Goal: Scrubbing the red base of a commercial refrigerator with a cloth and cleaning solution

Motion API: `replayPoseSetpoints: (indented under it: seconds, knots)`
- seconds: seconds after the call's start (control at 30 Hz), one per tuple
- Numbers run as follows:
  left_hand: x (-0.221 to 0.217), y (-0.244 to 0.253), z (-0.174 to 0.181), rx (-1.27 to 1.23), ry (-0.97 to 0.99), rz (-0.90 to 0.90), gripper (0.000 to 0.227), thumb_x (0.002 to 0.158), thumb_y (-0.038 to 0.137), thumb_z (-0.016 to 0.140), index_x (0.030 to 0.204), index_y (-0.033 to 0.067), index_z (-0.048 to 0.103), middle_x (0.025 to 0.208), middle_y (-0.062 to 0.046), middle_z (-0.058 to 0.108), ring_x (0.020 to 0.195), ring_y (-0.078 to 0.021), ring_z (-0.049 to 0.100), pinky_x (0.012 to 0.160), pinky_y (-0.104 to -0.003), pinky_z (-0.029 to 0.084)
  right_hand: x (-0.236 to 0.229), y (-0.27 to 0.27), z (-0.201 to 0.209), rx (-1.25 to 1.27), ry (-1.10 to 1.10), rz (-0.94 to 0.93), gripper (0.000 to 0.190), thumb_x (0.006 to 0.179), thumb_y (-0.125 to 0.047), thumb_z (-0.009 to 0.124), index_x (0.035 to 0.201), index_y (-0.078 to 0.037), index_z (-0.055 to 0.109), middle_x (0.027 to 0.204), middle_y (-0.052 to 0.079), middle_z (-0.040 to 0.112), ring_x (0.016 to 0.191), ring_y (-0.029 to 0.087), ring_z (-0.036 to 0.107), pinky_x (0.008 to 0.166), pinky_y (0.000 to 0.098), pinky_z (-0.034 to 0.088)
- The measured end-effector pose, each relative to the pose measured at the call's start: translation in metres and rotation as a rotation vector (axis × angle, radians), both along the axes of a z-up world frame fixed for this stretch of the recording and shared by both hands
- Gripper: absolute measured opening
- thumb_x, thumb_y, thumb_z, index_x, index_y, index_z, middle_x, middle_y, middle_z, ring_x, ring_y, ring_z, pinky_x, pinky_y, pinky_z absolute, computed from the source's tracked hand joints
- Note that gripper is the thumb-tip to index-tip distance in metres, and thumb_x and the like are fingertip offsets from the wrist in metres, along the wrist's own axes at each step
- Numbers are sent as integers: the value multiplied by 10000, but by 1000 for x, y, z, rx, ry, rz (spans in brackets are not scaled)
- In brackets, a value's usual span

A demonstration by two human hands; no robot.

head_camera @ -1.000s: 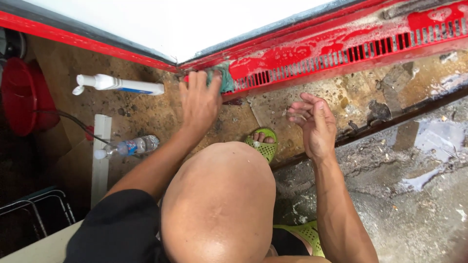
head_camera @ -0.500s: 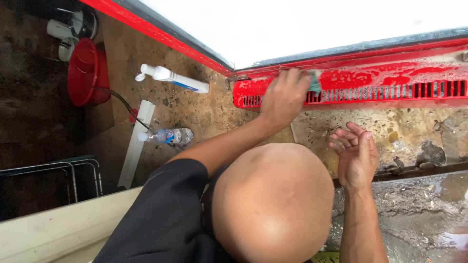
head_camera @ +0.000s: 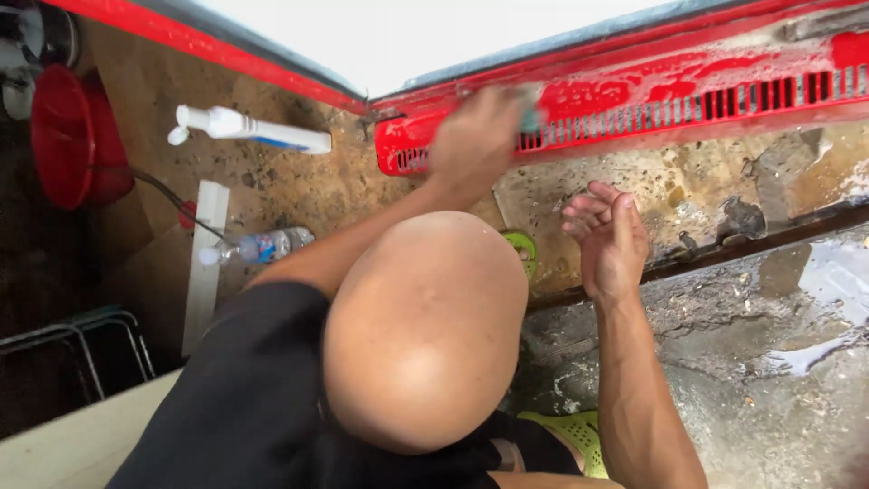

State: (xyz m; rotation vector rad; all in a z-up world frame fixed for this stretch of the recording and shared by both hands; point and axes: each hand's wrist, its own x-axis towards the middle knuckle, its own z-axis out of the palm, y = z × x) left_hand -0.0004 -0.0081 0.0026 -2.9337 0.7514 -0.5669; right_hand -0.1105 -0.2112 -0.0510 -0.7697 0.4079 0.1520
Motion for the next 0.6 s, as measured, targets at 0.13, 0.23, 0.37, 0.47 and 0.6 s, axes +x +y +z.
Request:
replayPoseSetpoints:
  seconds: [0.13, 0.23, 0.37, 0.47, 0.6]
  knots:
    - [0, 1, 29, 218, 41, 12, 272, 1001, 85, 547, 1267, 135, 574, 968, -95, 640, 624, -185, 644, 354, -327, 499, -2, 1, 7, -54, -55, 20, 402, 1041, -449, 551, 1177, -92, 679, 1009, 77, 729, 909, 212, 701, 780, 349, 586]
    - [-22, 60, 40, 412, 240, 150, 452, 958, 116, 603, 1393, 95, 483, 1099, -159, 593, 687, -255, 619, 402, -356, 491, -1, -4, 6, -44, -70, 43, 391, 1055, -443, 522, 1179, -99, 659, 1021, 72, 726, 926, 208, 699, 804, 360, 590]
    - [-40, 116, 29, 387, 114, 220, 296, 945, 143, 564, 1217, 49, 631, 967, -97, 549, 648, -296, 707, 456, -429, 570, -1, -9, -9, -59, -53, -2, 447, 1079, -471, 460, 1261, -108, 649, 1044, 119, 735, 982, 214, 719, 853, 365, 612]
    - [-42, 99, 34, 326, 126, 264, 250, 946, 131, 540, 1166, 47, 625, 988, -109, 554, 632, -306, 712, 472, -442, 577, 0, -2, -13, -46, -56, -20, 439, 1085, -460, 455, 1253, -105, 653, 1038, 129, 734, 976, 225, 714, 858, 374, 607]
    - [-42, 80, 19, 205, 135, 313, 219, 941, 121, 538, 1128, 48, 627, 991, -127, 565, 604, -349, 714, 464, -490, 582, 0, 6, -26, -19, -36, -11, 436, 1082, -454, 460, 1228, -96, 662, 1018, 140, 735, 968, 245, 712, 849, 393, 597]
